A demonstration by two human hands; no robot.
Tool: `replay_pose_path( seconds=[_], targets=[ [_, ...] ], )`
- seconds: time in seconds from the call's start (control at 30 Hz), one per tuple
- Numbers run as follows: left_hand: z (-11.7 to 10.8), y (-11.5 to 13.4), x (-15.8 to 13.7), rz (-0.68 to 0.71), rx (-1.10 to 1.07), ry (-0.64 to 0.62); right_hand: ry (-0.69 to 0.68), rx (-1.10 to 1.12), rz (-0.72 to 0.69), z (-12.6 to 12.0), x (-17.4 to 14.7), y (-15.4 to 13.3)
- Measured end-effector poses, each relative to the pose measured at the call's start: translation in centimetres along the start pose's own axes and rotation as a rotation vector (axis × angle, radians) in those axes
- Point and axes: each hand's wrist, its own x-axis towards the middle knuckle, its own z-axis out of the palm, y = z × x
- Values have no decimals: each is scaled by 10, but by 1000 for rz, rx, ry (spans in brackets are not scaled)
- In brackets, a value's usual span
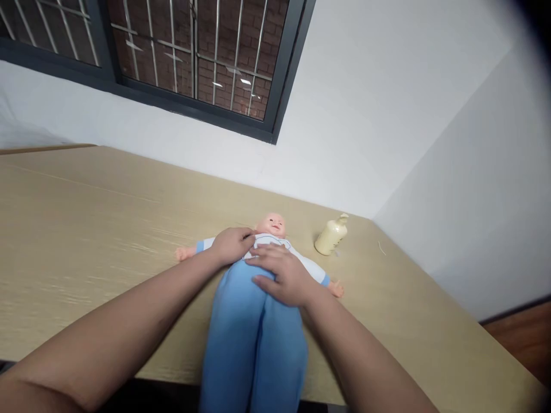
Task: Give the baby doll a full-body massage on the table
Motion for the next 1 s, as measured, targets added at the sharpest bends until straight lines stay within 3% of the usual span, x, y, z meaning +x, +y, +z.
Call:
replay_pose_path(
  seconds=[0.1,0.2,0.3,0.4,0.47,0.57,0.63,0.7,0.8,1.0],
  targets=[
    [-1,1,-1,7,23,-17,68,63,61,5,-4,28],
    [0,0,-2,-3,27,13,233,142,213,13,-12,51],
    [-1,2,-8,12,-4,176,371,131,346,20,-18,64],
    [-6,18,-24,197,-97,315,422,79,478,21,-19,69],
    [-11,37,-39,415,-199,280,401,65,523,19,-18,70],
    [-13,68,-58,707,-267,5,369,66,540,15,-18,70],
    [-10,82,-63,778,-180,-164,363,74,544,14,-19,70],
    [-8,86,-63,743,-63,-259,359,84,533,15,-20,71],
    [-5,80,-55,622,26,-300,354,93,508,18,-20,73],
    [-6,45,-32,395,83,-218,370,34,495,18,-20,71]
  ],
)
